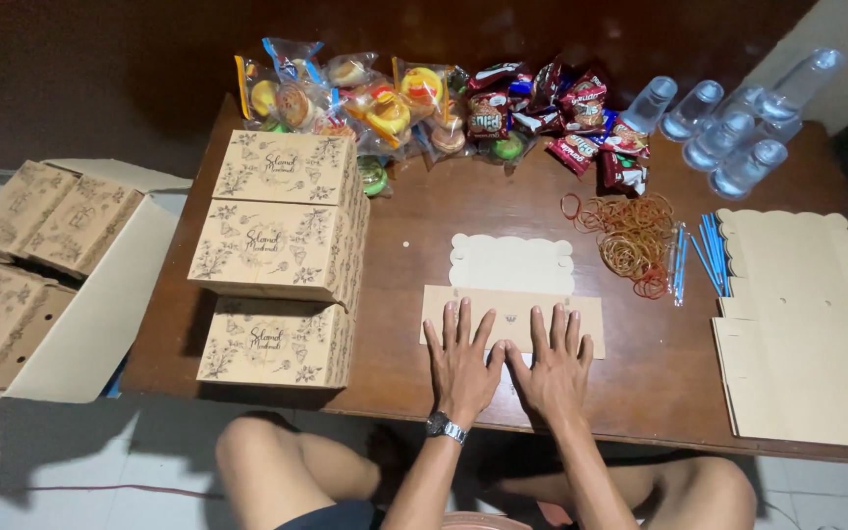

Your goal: Assembling a cardboard snack box by folding a flat template and securing tabs.

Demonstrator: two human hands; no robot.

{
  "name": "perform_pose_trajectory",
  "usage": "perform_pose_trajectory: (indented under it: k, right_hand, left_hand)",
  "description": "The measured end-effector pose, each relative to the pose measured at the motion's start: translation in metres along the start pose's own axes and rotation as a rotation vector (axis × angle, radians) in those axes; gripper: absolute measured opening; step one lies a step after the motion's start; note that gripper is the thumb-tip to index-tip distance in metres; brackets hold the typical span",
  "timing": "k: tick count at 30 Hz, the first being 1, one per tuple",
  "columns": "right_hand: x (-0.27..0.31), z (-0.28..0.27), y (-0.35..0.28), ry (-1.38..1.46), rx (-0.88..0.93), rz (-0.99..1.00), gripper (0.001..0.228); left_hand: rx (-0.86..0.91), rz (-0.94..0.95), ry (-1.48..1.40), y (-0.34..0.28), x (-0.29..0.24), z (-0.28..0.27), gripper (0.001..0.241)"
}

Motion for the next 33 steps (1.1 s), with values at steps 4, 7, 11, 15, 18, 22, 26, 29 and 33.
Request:
perform_pose_trajectory:
  k: [4, 7, 11, 15, 18, 22, 26, 29, 33]
  right_hand:
    - [0.0, -0.003, 0.003, 0.033, 0.085, 0.016, 0.084]
    - [0.002, -0.005, 0.002, 0.014, 0.109, 0.011, 0.086]
    - [0.004, -0.01, 0.002, 0.023, 0.132, 0.013, 0.086]
    - [0.005, -0.016, 0.002, 0.039, 0.16, 0.022, 0.086]
    - [-0.001, -0.008, 0.004, 0.043, 0.17, 0.027, 0.087]
    - [-0.01, -0.012, 0.006, 0.048, 0.153, 0.028, 0.085]
    - [-0.028, -0.014, 0.005, 0.054, 0.142, 0.049, 0.083]
    - [-0.037, -0.017, 0.003, 0.072, 0.141, 0.056, 0.083]
    - [-0.06, -0.008, 0.006, 0.121, 0.129, 0.09, 0.087]
  left_hand:
    - [0.022, -0.019, 0.026, 0.001, 0.001, 0.002, 0.055]
    - [0.022, -0.019, 0.025, 0.001, 0.002, 0.001, 0.054]
    - [0.023, -0.011, 0.036, 0.0, 0.001, 0.001, 0.053]
    - [-0.035, 0.005, 0.014, 0.0, 0.003, 0.003, 0.052]
    - [-0.045, 0.001, 0.031, -0.001, 0.003, 0.003, 0.052]
    - [-0.05, 0.004, 0.003, 0.0, 0.005, 0.003, 0.051]
    - [-0.03, -0.006, -0.023, 0.001, 0.005, 0.004, 0.051]
    - [-0.017, -0.009, -0.023, 0.0, 0.008, 0.008, 0.051]
    - [-0.011, -0.007, -0.004, 0.001, 0.01, 0.011, 0.052]
Point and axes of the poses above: each hand's wrist, its own y-axis towards the middle knuckle, its own z-axis out of the palm, x = y × z, the point moved 7 cm from there along y, towards the middle knuckle, and after that the axes turned 8 degrees about -y, right-handed, at the moved point
